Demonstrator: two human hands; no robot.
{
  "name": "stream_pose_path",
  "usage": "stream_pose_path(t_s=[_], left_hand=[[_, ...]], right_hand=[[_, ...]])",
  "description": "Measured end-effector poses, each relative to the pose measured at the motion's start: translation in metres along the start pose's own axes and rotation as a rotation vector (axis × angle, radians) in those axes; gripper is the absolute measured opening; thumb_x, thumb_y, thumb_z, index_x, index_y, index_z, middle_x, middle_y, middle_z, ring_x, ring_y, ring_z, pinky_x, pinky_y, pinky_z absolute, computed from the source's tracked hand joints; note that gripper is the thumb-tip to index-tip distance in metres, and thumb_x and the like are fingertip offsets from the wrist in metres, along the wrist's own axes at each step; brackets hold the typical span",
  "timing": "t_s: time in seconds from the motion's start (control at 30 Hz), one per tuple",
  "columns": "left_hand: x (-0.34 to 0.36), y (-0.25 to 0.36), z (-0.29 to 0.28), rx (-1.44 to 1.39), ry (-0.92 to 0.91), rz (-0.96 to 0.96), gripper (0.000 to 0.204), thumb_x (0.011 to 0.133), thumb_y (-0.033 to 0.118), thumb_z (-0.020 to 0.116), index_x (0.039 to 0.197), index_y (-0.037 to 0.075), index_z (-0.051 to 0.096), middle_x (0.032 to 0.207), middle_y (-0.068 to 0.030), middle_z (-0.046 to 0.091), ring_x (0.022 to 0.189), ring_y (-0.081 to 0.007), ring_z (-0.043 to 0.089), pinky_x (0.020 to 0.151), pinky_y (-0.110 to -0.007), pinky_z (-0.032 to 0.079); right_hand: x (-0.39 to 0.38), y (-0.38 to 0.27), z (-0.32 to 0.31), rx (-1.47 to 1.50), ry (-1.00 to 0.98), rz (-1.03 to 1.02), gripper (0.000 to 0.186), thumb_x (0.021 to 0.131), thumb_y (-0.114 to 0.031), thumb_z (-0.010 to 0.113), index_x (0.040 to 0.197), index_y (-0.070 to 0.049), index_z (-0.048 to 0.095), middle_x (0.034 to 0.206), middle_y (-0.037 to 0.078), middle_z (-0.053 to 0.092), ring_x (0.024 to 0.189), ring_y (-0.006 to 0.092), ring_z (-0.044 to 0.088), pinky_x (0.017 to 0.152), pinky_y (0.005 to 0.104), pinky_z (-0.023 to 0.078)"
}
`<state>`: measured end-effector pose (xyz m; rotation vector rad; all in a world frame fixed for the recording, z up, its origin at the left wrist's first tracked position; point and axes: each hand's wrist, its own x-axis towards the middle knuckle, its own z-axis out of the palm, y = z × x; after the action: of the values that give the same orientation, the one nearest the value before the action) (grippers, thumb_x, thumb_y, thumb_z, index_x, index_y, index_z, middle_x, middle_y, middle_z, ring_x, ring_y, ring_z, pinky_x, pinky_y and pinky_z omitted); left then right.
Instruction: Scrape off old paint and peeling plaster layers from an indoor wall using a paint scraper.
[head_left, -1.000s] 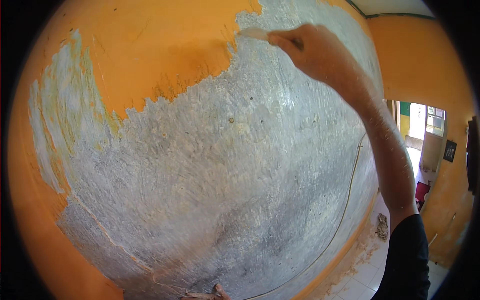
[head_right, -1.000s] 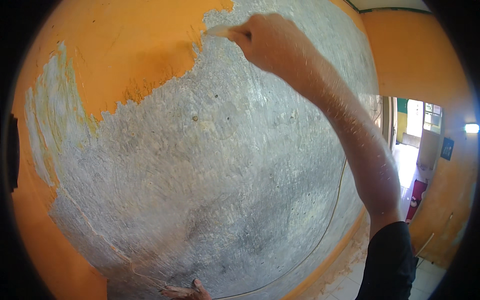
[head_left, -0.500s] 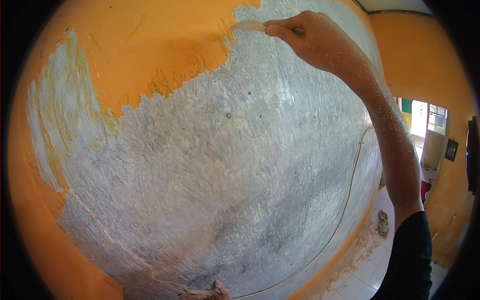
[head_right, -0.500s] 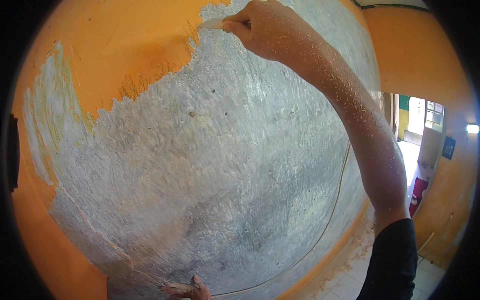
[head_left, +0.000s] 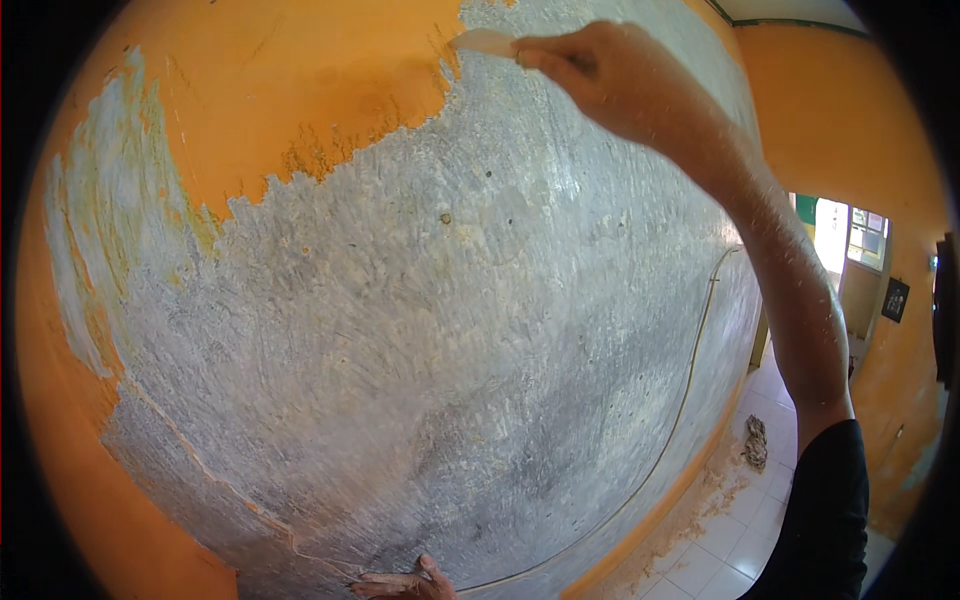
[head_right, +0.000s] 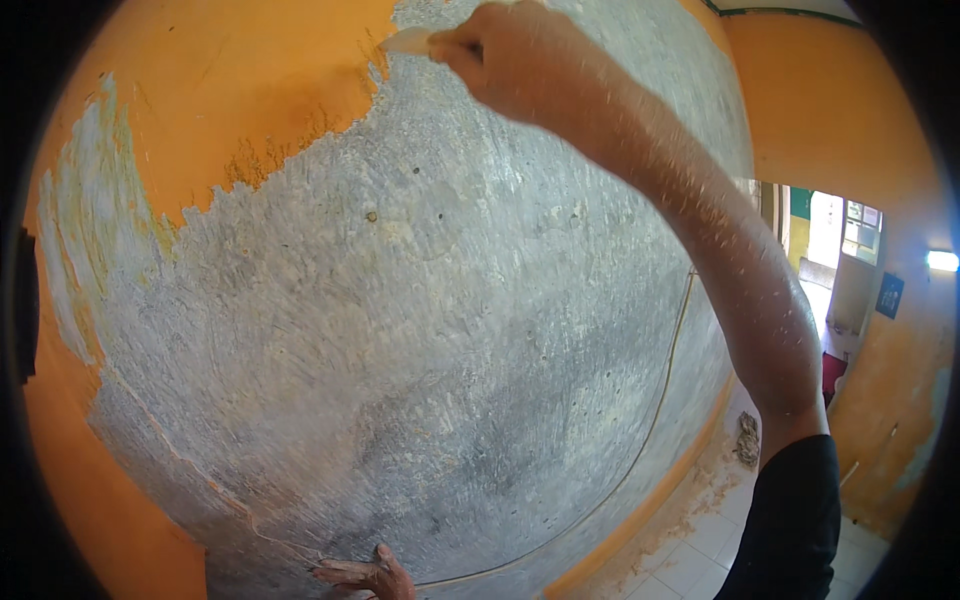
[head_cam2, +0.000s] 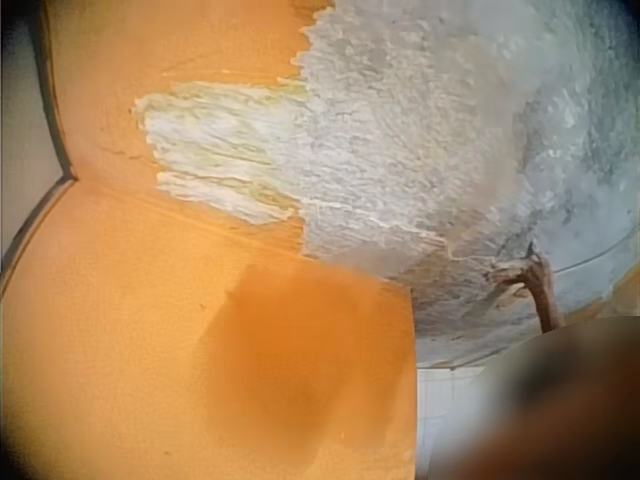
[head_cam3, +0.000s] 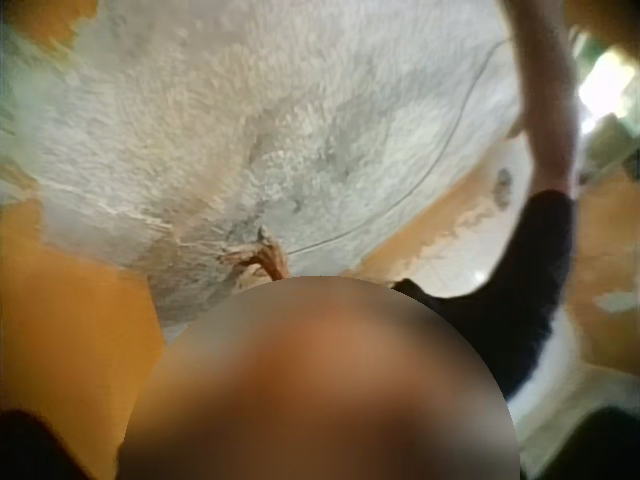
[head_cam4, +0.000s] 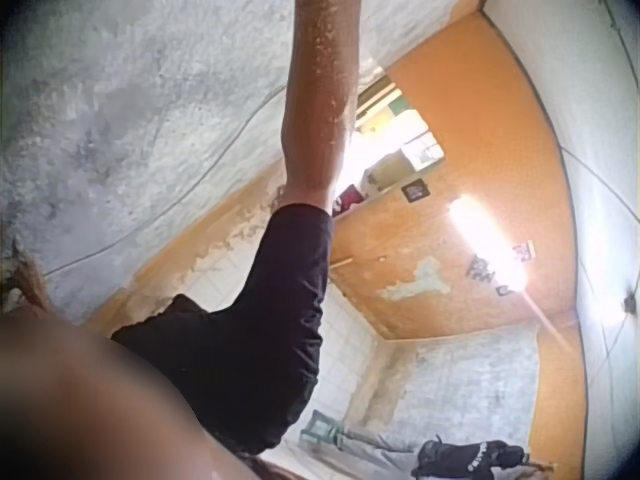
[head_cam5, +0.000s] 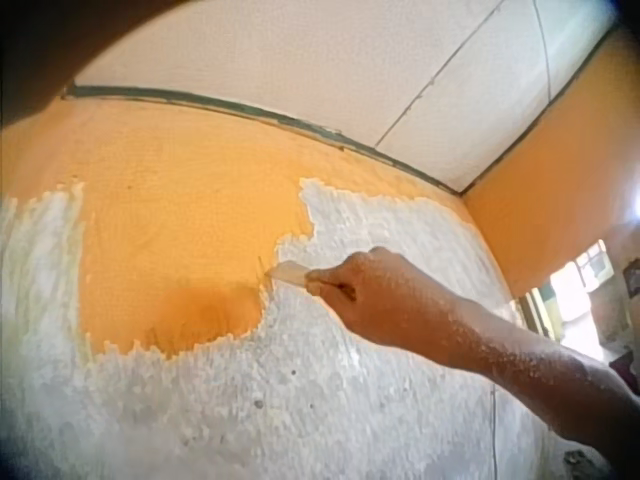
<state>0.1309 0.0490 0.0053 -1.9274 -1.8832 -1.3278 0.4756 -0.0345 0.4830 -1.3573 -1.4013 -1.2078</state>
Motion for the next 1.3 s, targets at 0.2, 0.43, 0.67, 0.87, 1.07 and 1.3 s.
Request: stream_pose_path(t_s=[0.2,0.43,0.67,0.87,1.07,1.3], left_hand=[[-0.005,-0.001,0.000,0.006,-0.006,-0.014,0.085,0.094,0.062,0.032,0.150,0.006,0.003,0.152,-0.0267,0.005,0.139,-0.0428,0.015,0.105,-0.061,0.023],[-0.006,-0.002,0.001,0.008,-0.007,-0.023,0.085,0.093,0.062,0.031,0.150,0.006,0.003,0.152,-0.0266,0.003,0.139,-0.0425,0.014,0.106,-0.061,0.023],[-0.006,-0.007,0.002,0.018,0.000,-0.038,0.086,0.093,0.063,0.031,0.150,0.006,0.002,0.152,-0.0265,0.002,0.140,-0.0422,0.013,0.106,-0.061,0.022],[-0.008,-0.008,0.005,0.030,-0.006,-0.053,0.086,0.093,0.063,0.030,0.150,0.006,0.002,0.152,-0.0264,0.002,0.140,-0.0420,0.012,0.106,-0.061,0.022],[-0.008,-0.008,0.006,0.047,0.006,-0.066,0.087,0.093,0.064,0.030,0.150,0.006,0.001,0.152,-0.0262,0.001,0.140,-0.0417,0.011,0.107,-0.061,0.021],[-0.014,-0.008,0.011,0.084,0.041,-0.116,0.087,0.093,0.064,0.029,0.150,0.005,0.001,0.152,-0.0261,0.000,0.141,-0.0414,0.011,0.107,-0.061,0.021]], right_hand=[[0.003,0.004,0.001,-0.032,-0.039,0.040,0.032,0.097,-0.038,0.053,0.114,-0.016,0.069,0.059,0.007,0.062,0.042,0.0104,0.040,0.044,0.0280,0.034],[0.009,0.011,0.002,0.009,-0.052,0.054,0.028,0.097,-0.031,0.054,0.113,-0.014,0.070,0.061,0.007,0.063,0.043,0.0116,0.043,0.044,0.0275,0.036],[0.012,0.006,-0.005,-0.038,-0.094,0.010,0.033,0.097,-0.037,0.053,0.113,-0.014,0.070,0.062,0.006,0.062,0.044,0.0110,0.042,0.045,0.0273,0.035],[0.020,-0.016,-0.043,0.146,-0.364,0.195,0.033,0.097,-0.032,0.052,0.111,-0.007,0.069,0.090,0.019,0.070,0.079,0.0316,0.069,0.073,0.0344,0.054],[0.015,-0.011,-0.028,0.171,-0.169,0.138,0.034,0.095,-0.030,0.054,0.113,-0.003,0.067,0.082,0.021,0.069,0.061,0.0307,0.061,0.061,0.0409,0.049],[0.020,-0.003,-0.032,0.167,-0.176,0.082,0.034,0.096,-0.028,0.052,0.111,-0.001,0.067,0.085,0.023,0.068,0.062,0.0307,0.063,0.061,0.0402,0.049]])
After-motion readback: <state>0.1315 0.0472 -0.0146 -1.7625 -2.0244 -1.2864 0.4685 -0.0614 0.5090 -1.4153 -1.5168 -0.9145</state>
